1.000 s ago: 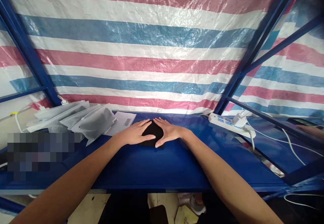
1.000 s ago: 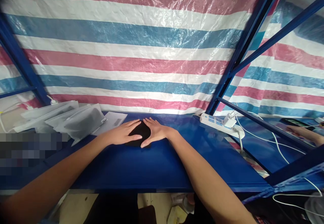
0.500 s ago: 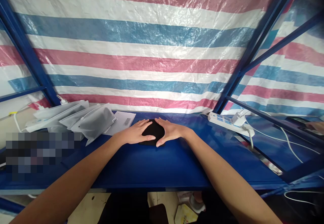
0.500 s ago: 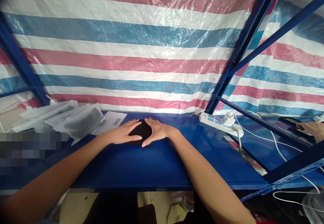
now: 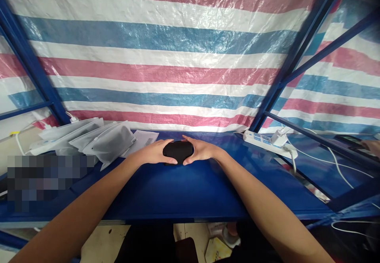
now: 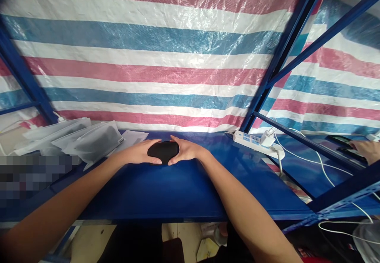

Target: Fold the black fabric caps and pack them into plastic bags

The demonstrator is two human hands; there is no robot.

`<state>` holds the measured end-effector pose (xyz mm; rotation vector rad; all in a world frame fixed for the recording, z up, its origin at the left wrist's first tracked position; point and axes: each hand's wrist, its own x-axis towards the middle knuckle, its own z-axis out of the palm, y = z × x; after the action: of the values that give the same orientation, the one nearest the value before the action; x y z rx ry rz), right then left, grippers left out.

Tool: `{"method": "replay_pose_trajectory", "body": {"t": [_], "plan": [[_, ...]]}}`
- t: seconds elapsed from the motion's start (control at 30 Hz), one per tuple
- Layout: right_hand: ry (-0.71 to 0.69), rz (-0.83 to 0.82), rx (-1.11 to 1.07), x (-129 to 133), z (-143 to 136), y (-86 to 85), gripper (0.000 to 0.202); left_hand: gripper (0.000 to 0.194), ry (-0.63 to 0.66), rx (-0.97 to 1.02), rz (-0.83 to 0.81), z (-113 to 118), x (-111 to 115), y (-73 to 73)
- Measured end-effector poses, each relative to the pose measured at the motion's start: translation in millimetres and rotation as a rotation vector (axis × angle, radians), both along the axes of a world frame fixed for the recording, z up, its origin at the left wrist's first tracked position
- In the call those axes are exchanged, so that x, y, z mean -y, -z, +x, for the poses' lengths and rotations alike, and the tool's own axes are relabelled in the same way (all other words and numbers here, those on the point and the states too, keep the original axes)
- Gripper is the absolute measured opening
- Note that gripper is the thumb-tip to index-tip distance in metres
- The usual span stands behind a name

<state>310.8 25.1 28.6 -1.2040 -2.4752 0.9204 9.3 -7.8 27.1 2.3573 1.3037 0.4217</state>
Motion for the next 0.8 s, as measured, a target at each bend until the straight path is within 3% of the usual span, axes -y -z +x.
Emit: {"method": "replay_pose_trajectory", "body": {"t": [0.07,0.2,0.33,0.5,0.8], "plan": [[0.054,0.049,-0.069,-1.3,-1.5,1.7,0.137,0.103,-0.02,0.032,0.025,1.3,-0.4,0.5],[0.113,0.118,-0.197,-7.3,-6.7,9.4,0.089,0.082,-0.06,0.123,0.057,4.9,1.3,-0.1],[0.136,-0.013,-0.368,-14.1,-11.2,19.6,0.064,0.078,-0.136,0.182,0.05,7.0,3.1,1.6],[0.177,-0.223,-0.642,-13.1,-13.1,20.4,0.071,0.08,-0.153,0.381,-0.026,5.4,3.3,1.9],[0.278,-0.298,-1.003,1.6,-28.5,2.0,0.089,0.079,-0.222,1.019,-0.321,16.6,2.6,4.1]]}}
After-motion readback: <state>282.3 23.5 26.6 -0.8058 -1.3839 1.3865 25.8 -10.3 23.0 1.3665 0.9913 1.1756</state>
